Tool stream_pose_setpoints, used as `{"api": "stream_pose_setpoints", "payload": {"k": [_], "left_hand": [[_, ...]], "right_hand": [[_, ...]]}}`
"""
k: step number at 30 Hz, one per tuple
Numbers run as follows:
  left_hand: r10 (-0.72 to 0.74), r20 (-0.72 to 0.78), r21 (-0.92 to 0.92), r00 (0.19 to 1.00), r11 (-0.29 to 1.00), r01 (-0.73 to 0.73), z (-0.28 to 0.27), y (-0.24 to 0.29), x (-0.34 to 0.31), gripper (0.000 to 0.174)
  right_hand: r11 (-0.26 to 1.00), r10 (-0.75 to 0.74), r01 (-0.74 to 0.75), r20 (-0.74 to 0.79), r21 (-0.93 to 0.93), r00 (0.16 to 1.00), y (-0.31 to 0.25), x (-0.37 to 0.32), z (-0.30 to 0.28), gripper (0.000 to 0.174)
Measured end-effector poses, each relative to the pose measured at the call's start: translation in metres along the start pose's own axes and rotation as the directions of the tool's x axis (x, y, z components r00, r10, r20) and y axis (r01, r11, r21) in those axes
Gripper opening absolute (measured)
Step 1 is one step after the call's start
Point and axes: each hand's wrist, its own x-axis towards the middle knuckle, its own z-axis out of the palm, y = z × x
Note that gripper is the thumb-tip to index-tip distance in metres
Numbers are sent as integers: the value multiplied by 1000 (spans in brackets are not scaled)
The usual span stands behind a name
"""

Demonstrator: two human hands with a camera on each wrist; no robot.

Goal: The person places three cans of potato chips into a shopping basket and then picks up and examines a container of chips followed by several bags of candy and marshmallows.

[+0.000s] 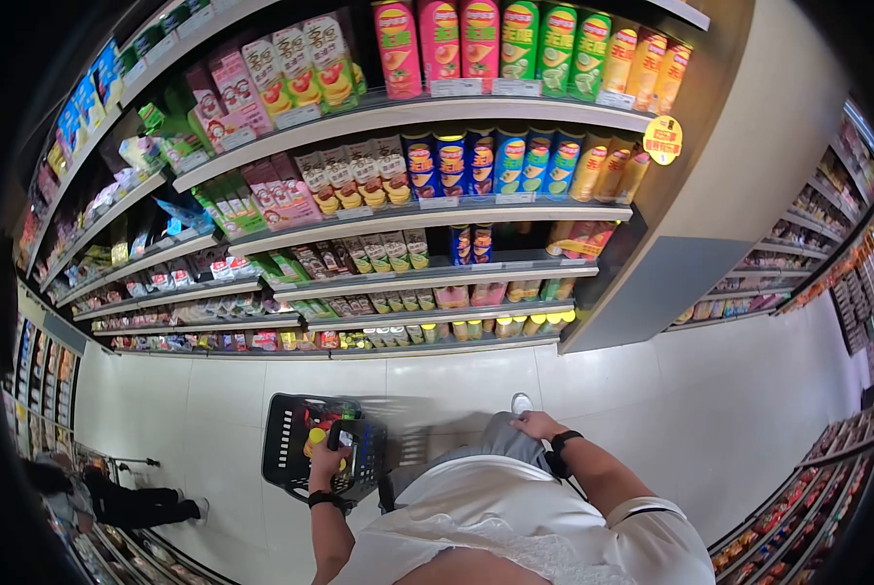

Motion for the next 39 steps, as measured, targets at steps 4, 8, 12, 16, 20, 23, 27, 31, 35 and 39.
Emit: {"api": "stream_pose_setpoints", "payload": {"k": [4, 8, 12, 16, 20, 23, 27, 31, 35, 39], "left_hand": [[-123, -52, 184, 991, 974, 130, -23, 23, 5, 29], [-50, -239, 478, 970, 863, 162, -22, -6, 25, 29], [-248, -229, 380, 941, 867, 321, -24, -11, 33, 30], [-75, -230, 273, 970, 952, 138, -25, 10, 18, 39], [-52, -275, 286, 960, 949, 133, -17, 7, 16, 46], [-71, -272, 307, 960, 939, 156, -14, 30, 4, 46], [-78, -291, 335, 954, 926, 177, -7, 18, 7, 44], [-101, -341, 375, 935, 897, 233, -1, 34, 1, 41], [-100, -355, 394, 930, 886, 245, -1, 46, -3, 40], [-76, -367, 382, 927, 896, 225, 0, 41, -1, 40]], "right_hand": [[968, -20, -29, 188, 251, 982, -38, -19, -14, 74], [960, 32, -108, 284, 258, 958, -33, -14, -14, 77], [931, 44, -131, 253, 340, 966, -23, -18, -11, 73], [934, 71, -139, 210, 330, 975, -8, -16, -3, 73], [919, 199, -241, 161, 312, 967, 9, -22, 3, 71], [857, 327, -371, 178, 357, 928, 8, -43, -3, 68], [742, 398, -442, 198, 505, 895, 26, -54, 4, 63], [750, 429, -488, 233, 446, 873, 44, -58, 18, 56], [711, 487, -536, 231, 455, 842, 46, -64, 23, 51], [716, 477, -533, 241, 451, 845, 51, -64, 25, 50]]}}
